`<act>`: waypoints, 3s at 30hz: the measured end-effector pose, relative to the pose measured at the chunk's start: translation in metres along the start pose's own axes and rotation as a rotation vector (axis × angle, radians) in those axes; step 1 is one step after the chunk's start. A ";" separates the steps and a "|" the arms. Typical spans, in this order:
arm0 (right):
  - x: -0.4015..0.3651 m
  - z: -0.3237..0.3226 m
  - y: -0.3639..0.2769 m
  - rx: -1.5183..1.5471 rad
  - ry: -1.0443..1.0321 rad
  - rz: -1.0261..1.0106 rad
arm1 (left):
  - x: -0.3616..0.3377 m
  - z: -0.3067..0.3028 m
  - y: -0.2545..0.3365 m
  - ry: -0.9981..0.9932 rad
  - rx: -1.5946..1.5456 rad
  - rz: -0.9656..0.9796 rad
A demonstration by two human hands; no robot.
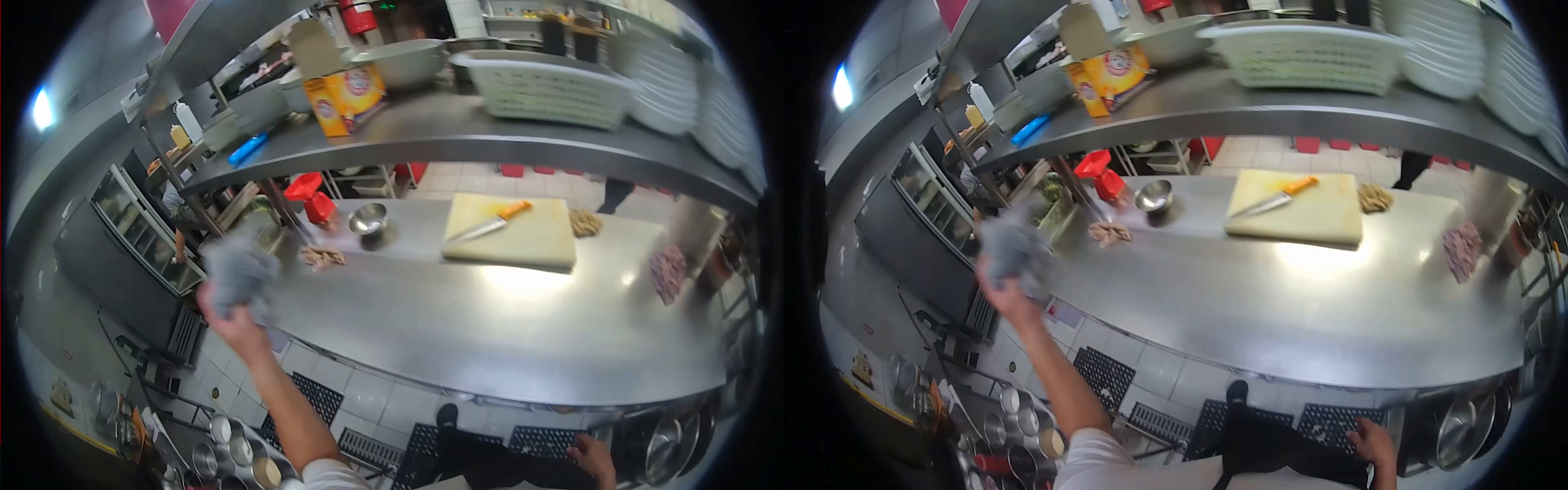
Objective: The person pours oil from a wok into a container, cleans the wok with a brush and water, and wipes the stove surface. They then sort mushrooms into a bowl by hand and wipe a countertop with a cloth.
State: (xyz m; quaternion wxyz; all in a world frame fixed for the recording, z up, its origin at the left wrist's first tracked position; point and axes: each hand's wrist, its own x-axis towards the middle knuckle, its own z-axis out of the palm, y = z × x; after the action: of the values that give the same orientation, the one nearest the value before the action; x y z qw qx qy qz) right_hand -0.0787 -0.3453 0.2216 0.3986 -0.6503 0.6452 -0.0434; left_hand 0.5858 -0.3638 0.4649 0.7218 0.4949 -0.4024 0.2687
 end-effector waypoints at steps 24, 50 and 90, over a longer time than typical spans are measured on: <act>0.126 0.028 -0.294 0.055 -0.073 -0.079 | 0.194 0.093 -0.036 -1.067 -0.080 0.500; 0.090 -0.042 -0.168 0.065 0.290 0.005 | -0.194 0.238 -0.228 -0.794 -0.335 -1.186; 0.163 -0.551 0.317 0.985 0.674 -0.022 | -0.667 0.557 0.392 -1.589 -0.320 -1.409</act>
State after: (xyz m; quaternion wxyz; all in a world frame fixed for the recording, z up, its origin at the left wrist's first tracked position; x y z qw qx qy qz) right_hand -0.6218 -0.6949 0.3390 0.4262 -0.3459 0.6334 -0.5454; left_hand -0.2528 -0.7316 0.1991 0.3022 0.5482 -0.4109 -0.6628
